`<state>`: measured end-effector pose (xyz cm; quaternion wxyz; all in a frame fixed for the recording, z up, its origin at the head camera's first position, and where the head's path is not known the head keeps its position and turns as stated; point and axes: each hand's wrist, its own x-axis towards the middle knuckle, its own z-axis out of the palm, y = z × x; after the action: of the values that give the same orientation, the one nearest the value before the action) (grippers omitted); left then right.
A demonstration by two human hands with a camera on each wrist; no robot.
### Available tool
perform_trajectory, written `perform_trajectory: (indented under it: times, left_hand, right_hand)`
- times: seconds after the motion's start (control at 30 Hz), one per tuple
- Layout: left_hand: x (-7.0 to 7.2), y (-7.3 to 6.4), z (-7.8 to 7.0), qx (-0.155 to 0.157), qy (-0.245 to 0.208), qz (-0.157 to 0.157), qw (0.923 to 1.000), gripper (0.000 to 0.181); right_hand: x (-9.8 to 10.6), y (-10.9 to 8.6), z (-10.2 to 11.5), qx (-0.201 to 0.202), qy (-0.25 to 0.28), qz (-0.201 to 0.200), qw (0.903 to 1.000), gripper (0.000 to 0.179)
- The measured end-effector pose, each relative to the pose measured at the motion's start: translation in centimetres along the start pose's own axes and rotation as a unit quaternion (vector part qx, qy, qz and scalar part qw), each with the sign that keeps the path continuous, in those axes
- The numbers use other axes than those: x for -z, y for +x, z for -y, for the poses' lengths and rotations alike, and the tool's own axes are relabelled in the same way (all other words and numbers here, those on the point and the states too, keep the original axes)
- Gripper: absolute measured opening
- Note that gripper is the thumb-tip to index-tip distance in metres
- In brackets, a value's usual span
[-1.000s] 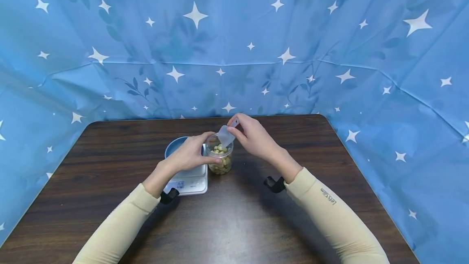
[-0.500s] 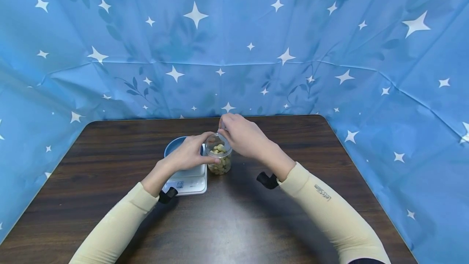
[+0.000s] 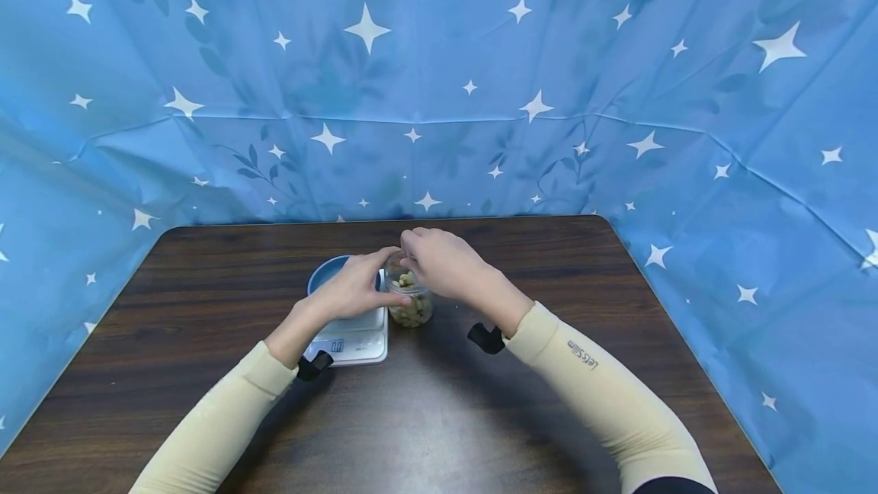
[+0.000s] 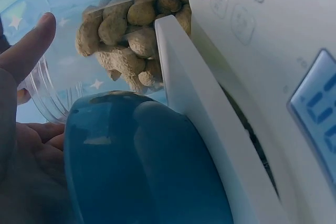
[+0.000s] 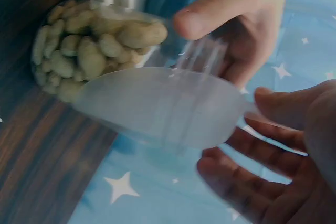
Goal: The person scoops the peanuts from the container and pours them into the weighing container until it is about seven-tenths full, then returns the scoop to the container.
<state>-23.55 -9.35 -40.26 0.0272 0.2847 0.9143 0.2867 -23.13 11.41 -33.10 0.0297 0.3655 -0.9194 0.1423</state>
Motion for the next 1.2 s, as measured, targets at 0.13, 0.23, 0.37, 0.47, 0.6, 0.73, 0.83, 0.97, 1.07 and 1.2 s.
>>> perform_trajectory:
  times: [0.13, 0.23, 0.37, 0.47, 0.6, 0.73, 0.83, 0.97, 1.07, 1.2]
  left_hand:
    - [0.1, 0.1, -0.1, 0.001, 0.0, 0.001, 1.0, 0.089]
    - [0.2, 0.2, -0.1, 0.001, -0.002, 0.001, 1.0, 0.089]
    - [0.2, 0.2, -0.1, 0.002, -0.004, 0.004, 1.0, 0.089]
    - [0.1, 0.2, 0.0, 0.004, -0.007, 0.006, 1.0, 0.09]
    - [0.0, 0.1, 0.2, 0.005, -0.013, 0.007, 0.9999, 0.09]
    - [0.0, 0.1, 0.2, 0.006, -0.017, 0.004, 0.9998, 0.089]
    - [-0.1, 0.2, 0.2, 0.003, -0.016, 0.0, 0.9999, 0.088]
    - [-0.2, 0.3, 0.2, -0.001, -0.017, -0.002, 0.9999, 0.088]
    - [-0.1, 0.2, 0.2, 0.003, -0.019, 0.0, 0.9998, 0.089]
    - [-0.1, 0.1, 0.2, 0.008, -0.024, 0.001, 0.9997, 0.089]
  right_hand:
    - [-0.4, 0.1, -0.8, 0.013, 0.031, -0.027, 0.999, 0.013]
    - [-0.6, 0.3, -1.3, 0.015, 0.05, -0.034, 0.9981, 0.013]
    - [-0.8, 0.4, -1.6, 0.012, 0.059, -0.03, 0.9977, 0.012]
    - [-1.0, 0.5, -1.7, 0.018, 0.062, -0.029, 0.9975, 0.011]
    - [-1.3, 0.4, -1.9, 0.028, 0.071, -0.036, 0.9964, 0.011]
    - [-1.5, 0.3, -2.1, 0.032, 0.09, -0.058, 0.9937, 0.01]
    - [-1.5, 0.2, -2.2, 0.03, 0.107, -0.078, 0.9908, 0.008]
    - [-1.2, 0.3, -2.1, 0.032, 0.13, -0.078, 0.9879, 0.007]
    - [-1.5, 0.5, -1.8, 0.038, 0.128, -0.063, 0.9891, 0.009]
    - [-2.4, 0.7, -1.8, 0.029, 0.13, -0.061, 0.9892, 0.008]
